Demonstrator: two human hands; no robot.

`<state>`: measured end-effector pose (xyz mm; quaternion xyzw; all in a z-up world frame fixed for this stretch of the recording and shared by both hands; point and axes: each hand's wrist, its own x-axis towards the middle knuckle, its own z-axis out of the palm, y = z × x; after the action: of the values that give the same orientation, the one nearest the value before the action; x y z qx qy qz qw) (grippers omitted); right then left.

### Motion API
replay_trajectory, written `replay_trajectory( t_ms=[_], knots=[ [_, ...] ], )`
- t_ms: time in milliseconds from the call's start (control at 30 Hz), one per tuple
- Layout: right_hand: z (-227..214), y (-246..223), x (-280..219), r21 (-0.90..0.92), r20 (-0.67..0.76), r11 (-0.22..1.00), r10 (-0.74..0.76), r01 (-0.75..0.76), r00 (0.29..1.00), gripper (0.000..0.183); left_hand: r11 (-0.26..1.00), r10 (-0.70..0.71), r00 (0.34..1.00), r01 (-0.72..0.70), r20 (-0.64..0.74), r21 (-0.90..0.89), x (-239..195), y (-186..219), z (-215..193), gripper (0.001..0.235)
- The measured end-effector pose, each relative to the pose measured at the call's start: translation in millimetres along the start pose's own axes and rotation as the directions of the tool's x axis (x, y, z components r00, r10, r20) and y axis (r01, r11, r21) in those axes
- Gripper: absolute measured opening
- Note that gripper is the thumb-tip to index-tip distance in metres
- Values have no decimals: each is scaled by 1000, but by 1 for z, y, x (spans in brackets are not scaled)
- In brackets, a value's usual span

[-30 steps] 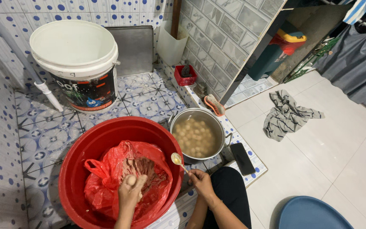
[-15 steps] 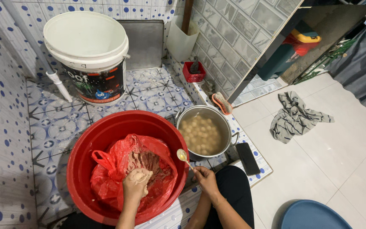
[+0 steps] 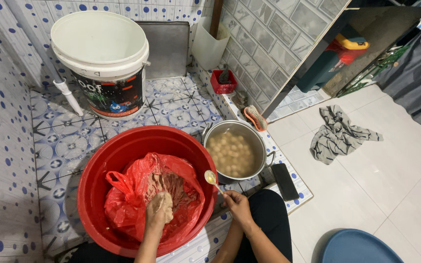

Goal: The person scoops dough from a red plastic bag using a spoon and drops small portions into a pot of boiling water. The person repeats this process continuously to form and cook the dough balls.

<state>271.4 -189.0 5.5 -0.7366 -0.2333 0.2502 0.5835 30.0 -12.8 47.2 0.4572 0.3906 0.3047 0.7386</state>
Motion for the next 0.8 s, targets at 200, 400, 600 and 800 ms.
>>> replay_trajectory(
  t_ms=[200,400,600,800],
  knots=[
    [4,-13,-18,119,-10,993,-3,5,1000,16,1000,-26,996,27,-87,2,-16,27,7,19],
    [11,-46,-38,57,78,998,-34,30,996,17,999,-33,991,36,-127,21,-11,20,5,21],
    [20,-79,-52,64,145,993,-105,97,984,19,991,131,981,-125,-145,53,2,-14,-3,39],
    [27,-119,-70,-18,169,995,-98,103,981,17,1000,9,998,-11,-65,-21,-16,22,1,33]
  ],
)
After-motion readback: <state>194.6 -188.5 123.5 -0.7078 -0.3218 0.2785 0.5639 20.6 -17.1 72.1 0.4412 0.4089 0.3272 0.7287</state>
